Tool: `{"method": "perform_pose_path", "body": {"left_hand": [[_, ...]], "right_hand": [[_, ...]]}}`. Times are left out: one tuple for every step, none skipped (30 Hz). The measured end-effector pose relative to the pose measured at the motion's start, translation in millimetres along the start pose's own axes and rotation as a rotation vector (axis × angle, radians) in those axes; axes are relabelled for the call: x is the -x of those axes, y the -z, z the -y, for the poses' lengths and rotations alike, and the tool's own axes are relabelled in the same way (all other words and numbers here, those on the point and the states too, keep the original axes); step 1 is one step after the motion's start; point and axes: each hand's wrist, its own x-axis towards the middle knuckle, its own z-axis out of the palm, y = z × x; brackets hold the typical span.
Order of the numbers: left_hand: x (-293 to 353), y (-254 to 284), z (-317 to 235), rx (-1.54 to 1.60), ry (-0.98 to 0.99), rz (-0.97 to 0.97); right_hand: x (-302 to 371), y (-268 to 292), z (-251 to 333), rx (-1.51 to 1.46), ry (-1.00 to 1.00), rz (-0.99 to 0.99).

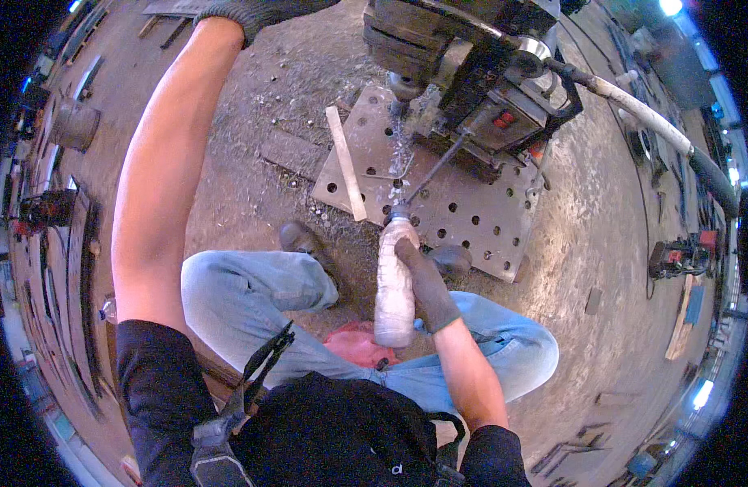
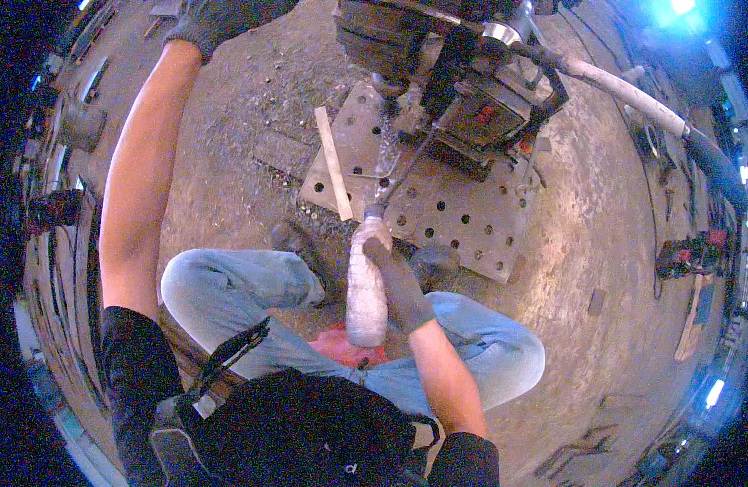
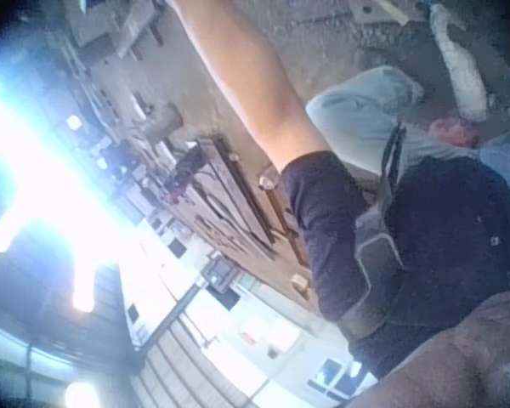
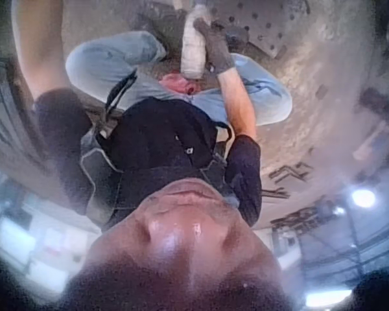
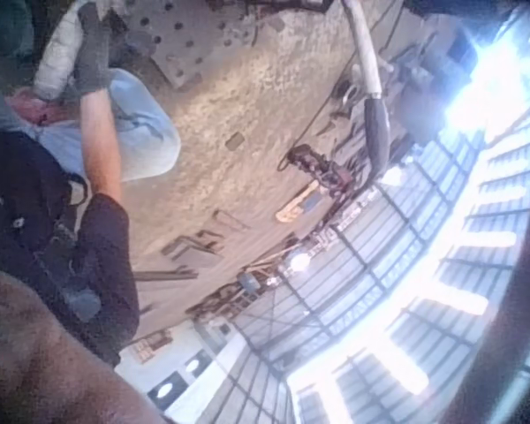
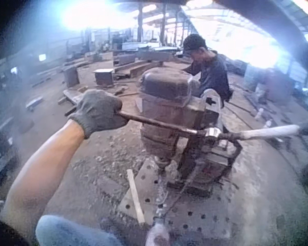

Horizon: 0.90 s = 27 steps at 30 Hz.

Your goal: The person operates a drill press to create holes in a metal plate. They repeatedly apply liquid from a bottle to the drilling area and adjust the machine's handle to lower and raise the drill bit.

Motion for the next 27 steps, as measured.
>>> {"method": "perform_pose_path", "body": {"left_hand": [[2, 2, 3, -0.022, 0.01, 0.007], [1, -2, -3, -0.017, 0.011, 0.011], [2, -7, -7, -0.004, 0.01, 0.004], [3, -12, -12, 0.011, 0.009, -0.003], [3, -8, -12, 0.004, 0.012, -0.015], [3, -7, -10, -0.016, 0.017, -0.003], [3, -6, -9, -0.032, 0.022, 0.01], [3, -6, -9, -0.047, 0.026, 0.022], [3, -6, -7, -0.05, 0.026, 0.017], [3, -7, -6, -0.051, 0.027, 0.011], [3, -7, -6, -0.051, 0.027, 0.006], [2, -7, -7, -0.048, 0.006, -0.017], [2, -8, -7, -0.044, -0.013, -0.038], [1, -9, -8, -0.04, -0.031, -0.058], [0, -10, -11, -0.029, -0.028, -0.058], [0, -11, -14, -0.018, -0.025, -0.058], [-1, -13, -17, -0.007, -0.021, -0.057], [-1, -9, -12, -0.018, -0.017, -0.066], [1, -5, -6, -0.029, -0.012, -0.073], [2, 0, 1, -0.043, -0.006, -0.08], [2, -5, -3, -0.027, -0.011, -0.088], [2, -10, -7, -0.013, -0.016, -0.095], [2, -14, -10, 0.0, -0.019, -0.101], [1, -16, -14, 0.006, -0.019, -0.09], [1, -15, -13, -0.005, -0.015, -0.074], [1, -13, -12, -0.016, -0.012, -0.059], [1, -11, -13, -0.013, 0.0, -0.036]], "right_hand": [[3, -6, 2, -0.013, 0.067, 0.044], [9, -6, 5, 0.047, 0.096, 0.049], [14, -7, 8, 0.107, 0.122, 0.055], [18, -6, 10, 0.167, 0.147, 0.059], [19, -9, 11, 0.165, 0.162, 0.077], [19, -11, 11, 0.178, 0.153, 0.093], [19, -13, 11, 0.192, 0.144, 0.106], [20, -15, 11, 0.205, 0.136, 0.117], [23, -20, 14, 0.216, 0.137, 0.101], [22, -20, 12, 0.238, 0.135, 0.099], [20, -18, 9, 0.26, 0.132, 0.097], [18, -17, 8, 0.282, 0.129, 0.094], [18, -16, 10, 0.321, 0.155, 0.119], [17, -16, 10, 0.352, 0.17, 0.12], [16, -14, 10, 0.382, 0.186, 0.118], [16, -12, 10, 0.413, 0.202, 0.115], [17, -12, 10, 0.394, 0.199, 0.102], [17, -16, 12, 0.38, 0.199, 0.115], [17, -20, 13, 0.366, 0.198, 0.129], [15, -23, 12, 0.362, 0.192, 0.145], [15, -17, 9, 0.354, 0.182, 0.121], [13, -12, 6, 0.345, 0.171, 0.1], [12, -7, 3, 0.344, 0.175, 0.071], [10, -2, 1, 0.344, 0.179, 0.042], [9, -2, 1, 0.344, 0.181, 0.032], [9, -2, 2, 0.295, 0.134, 0.023], [11, -3, 5, 0.246, 0.087, 0.012]]}}
